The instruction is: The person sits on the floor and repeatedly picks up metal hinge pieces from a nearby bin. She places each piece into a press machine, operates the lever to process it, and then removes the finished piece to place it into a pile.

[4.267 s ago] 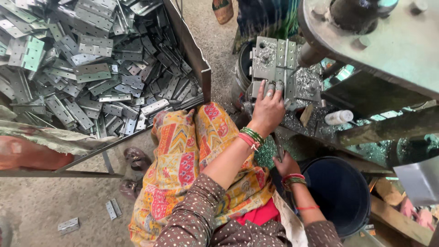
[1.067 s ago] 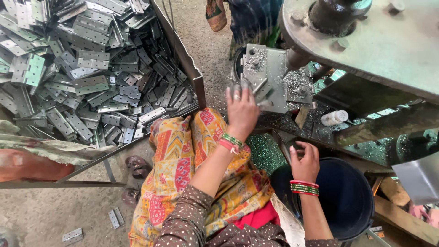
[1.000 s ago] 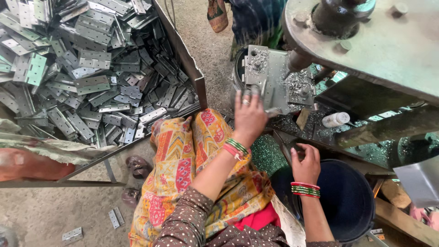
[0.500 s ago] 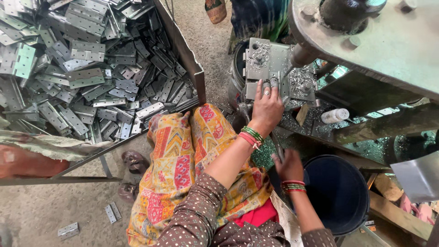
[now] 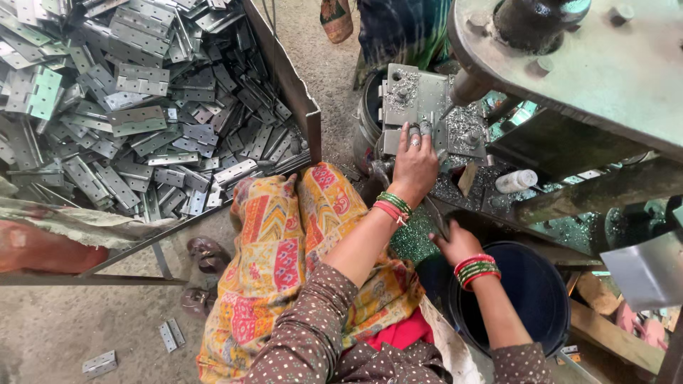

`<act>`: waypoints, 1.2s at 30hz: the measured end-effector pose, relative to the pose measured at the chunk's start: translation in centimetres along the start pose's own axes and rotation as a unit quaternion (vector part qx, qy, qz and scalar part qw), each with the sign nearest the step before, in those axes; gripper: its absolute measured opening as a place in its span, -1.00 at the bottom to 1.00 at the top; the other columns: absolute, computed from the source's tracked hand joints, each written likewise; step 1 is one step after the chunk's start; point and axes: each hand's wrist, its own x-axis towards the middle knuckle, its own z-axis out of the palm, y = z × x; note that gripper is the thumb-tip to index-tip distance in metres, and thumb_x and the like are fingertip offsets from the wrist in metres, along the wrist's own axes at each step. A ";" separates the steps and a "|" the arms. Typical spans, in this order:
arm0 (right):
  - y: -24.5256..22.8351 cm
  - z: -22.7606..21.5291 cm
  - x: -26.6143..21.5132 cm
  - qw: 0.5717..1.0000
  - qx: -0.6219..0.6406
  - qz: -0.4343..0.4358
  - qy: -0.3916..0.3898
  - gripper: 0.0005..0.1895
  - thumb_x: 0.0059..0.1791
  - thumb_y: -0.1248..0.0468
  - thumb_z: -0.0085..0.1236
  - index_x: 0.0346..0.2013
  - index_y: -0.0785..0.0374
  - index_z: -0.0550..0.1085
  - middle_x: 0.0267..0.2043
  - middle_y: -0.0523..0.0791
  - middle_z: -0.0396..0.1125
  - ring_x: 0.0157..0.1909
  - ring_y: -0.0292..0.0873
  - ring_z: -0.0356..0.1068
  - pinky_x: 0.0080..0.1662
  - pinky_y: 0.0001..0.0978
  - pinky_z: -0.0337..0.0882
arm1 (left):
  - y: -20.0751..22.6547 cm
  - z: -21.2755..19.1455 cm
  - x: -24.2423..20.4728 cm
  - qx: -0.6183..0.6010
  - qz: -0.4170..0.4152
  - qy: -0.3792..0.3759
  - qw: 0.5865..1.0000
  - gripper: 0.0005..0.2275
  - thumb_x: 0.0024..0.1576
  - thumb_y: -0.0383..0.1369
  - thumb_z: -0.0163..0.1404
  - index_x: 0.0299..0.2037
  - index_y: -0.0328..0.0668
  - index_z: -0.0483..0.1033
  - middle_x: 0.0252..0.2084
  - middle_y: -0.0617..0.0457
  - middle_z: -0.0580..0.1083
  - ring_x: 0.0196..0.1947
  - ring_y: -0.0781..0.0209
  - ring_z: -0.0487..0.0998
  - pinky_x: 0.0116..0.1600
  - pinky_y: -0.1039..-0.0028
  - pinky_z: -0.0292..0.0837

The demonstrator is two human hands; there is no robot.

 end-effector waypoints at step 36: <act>0.6 5.4 0.5 0.996 0.077 0.020 0.051 -0.40 -0.12 -0.10 0.21 -0.03 0.30 0.37 -0.24 0.22 0.46 -0.16 0.34 0.47 -0.11 0.10 0.43 | -1.0 -0.9 -0.3 -0.028 0.018 0.032 0.999 -0.70 0.11 -0.32 -0.07 -0.14 -0.37 0.65 0.05 -0.14 0.51 0.14 -0.05 0.49 0.54 0.00 -0.07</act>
